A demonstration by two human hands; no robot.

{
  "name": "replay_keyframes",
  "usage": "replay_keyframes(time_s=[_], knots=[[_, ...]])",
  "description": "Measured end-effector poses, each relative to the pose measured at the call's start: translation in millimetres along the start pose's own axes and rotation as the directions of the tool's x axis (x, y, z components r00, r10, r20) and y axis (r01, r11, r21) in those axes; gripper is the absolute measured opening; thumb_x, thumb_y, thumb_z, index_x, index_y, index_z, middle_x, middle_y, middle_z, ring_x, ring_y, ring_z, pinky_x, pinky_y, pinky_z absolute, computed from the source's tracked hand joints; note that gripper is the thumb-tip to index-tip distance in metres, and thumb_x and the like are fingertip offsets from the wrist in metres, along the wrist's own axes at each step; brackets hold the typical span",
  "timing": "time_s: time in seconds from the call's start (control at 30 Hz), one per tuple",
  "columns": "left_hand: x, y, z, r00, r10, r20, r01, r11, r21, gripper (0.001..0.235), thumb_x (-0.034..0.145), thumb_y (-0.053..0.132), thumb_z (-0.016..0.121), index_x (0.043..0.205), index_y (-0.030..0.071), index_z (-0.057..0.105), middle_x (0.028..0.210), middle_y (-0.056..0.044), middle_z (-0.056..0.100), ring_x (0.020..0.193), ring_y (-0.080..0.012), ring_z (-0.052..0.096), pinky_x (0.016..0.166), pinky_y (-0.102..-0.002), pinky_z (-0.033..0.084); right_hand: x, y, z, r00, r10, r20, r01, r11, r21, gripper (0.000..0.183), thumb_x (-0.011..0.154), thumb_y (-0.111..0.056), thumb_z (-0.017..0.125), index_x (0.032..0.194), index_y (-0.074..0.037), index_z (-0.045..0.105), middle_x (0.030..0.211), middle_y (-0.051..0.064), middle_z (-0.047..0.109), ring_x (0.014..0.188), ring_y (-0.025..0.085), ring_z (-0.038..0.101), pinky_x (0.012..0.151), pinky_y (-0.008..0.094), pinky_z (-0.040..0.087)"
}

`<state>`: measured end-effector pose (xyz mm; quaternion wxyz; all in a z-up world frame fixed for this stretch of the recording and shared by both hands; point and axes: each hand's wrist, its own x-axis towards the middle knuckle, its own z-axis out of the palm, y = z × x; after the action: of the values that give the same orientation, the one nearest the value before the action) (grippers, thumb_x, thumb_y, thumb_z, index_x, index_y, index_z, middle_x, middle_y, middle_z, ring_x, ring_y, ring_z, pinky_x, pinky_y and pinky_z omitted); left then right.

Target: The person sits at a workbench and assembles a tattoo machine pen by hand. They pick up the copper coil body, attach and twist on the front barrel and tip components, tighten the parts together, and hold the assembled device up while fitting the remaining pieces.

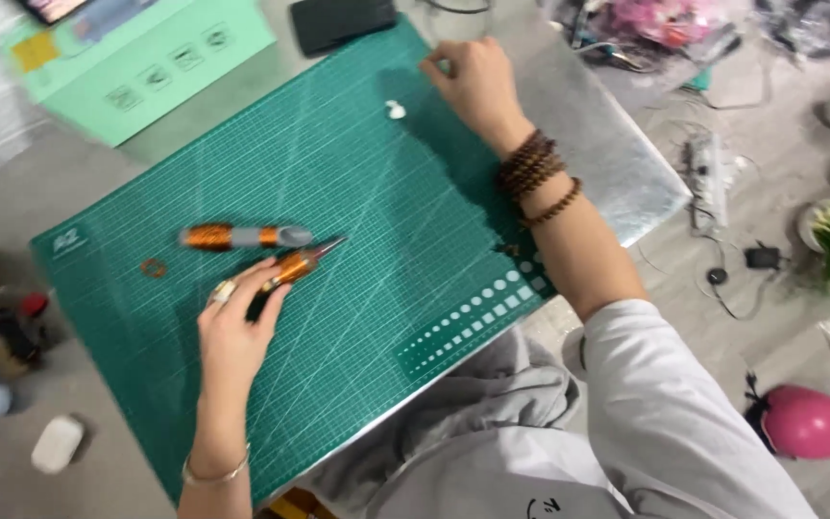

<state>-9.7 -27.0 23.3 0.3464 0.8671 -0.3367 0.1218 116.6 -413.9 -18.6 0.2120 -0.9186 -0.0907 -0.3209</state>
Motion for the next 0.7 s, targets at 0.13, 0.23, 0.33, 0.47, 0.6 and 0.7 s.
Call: replay_keyframes(time_s=[0.13, 0.23, 0.33, 0.47, 0.6, 0.7], knots=[[-2, -2, 2, 1.0, -0.008, 0.018, 0.007, 1.0, 0.029, 0.023, 0.086, 0.006, 0.067, 0.107, -0.003, 0.064, 0.113, -0.015, 0.065, 0.105, -0.0257, 0.063, 0.093, -0.038, 0.05, 6, -7, -4, 0.997, 0.043, -0.069, -0.038, 0.997, 0.074, 0.017, 0.089, -0.02, 0.068, 0.077, -0.008, 0.071, 0.054, 0.001, 0.064, 0.045, 0.008, 0.059, 0.049, 0.023, 0.05], [0, 0, 3, 1.0, -0.018, 0.017, 0.017, 0.999, 0.03, 0.023, 0.086, 0.005, 0.067, 0.107, -0.002, 0.063, 0.114, -0.016, 0.065, 0.105, -0.0265, 0.063, 0.093, -0.039, 0.049, 8, -15, -12, 0.99, 0.099, -0.102, -0.084, 0.986, 0.145, 0.016, 0.088, -0.019, 0.068, 0.076, -0.009, 0.069, 0.048, -0.002, 0.055, 0.041, 0.006, 0.048, 0.048, 0.021, 0.045], [1, -1, 4, 1.0, 0.003, 0.01, -0.004, 1.0, 0.025, 0.024, 0.085, 0.004, 0.068, 0.107, -0.004, 0.063, 0.113, -0.018, 0.065, 0.105, -0.0274, 0.063, 0.092, -0.038, 0.05, 11, -21, -20, 0.985, 0.005, -0.174, 0.03, 0.98, 0.197, 0.015, 0.091, -0.014, 0.065, 0.08, -0.004, 0.068, 0.059, 0.001, 0.063, 0.044, 0.006, 0.048, 0.042, 0.018, 0.04], [2, 1, 3, 1.0, -0.017, 0.017, 0.016, 0.999, 0.038, 0.024, 0.086, 0.006, 0.067, 0.108, -0.003, 0.064, 0.114, -0.016, 0.065, 0.105, -0.0264, 0.063, 0.092, -0.038, 0.05, 11, -19, -18, 0.974, -0.017, -0.226, 0.066, 0.975, 0.212, 0.014, 0.092, -0.014, 0.065, 0.083, -0.004, 0.067, 0.058, 0.0, 0.059, 0.045, 0.005, 0.043, 0.04, 0.019, 0.034], [3, 2, 2, 1.0, -0.009, 0.019, 0.009, 1.0, 0.023, 0.023, 0.086, 0.005, 0.067, 0.107, -0.003, 0.063, 0.113, -0.017, 0.064, 0.105, -0.027, 0.063, 0.093, -0.037, 0.05, 7, -11, -8, 0.991, 0.012, -0.137, 0.014, 0.983, 0.182, 0.015, 0.09, -0.015, 0.068, 0.078, -0.006, 0.068, 0.052, -0.001, 0.058, 0.041, 0.005, 0.047, 0.042, 0.018, 0.042], [3, 1, 3, 1.0, -0.005, 0.016, 0.005, 1.0, 0.017, 0.023, 0.086, 0.005, 0.067, 0.106, -0.004, 0.063, 0.113, -0.018, 0.064, 0.105, -0.028, 0.063, 0.092, -0.038, 0.051, 8, -10, -9, 0.995, 0.035, -0.095, -0.018, 0.984, 0.18, 0.016, 0.09, -0.017, 0.068, 0.078, -0.007, 0.069, 0.049, -0.002, 0.056, 0.039, 0.004, 0.045, 0.042, 0.018, 0.042]])
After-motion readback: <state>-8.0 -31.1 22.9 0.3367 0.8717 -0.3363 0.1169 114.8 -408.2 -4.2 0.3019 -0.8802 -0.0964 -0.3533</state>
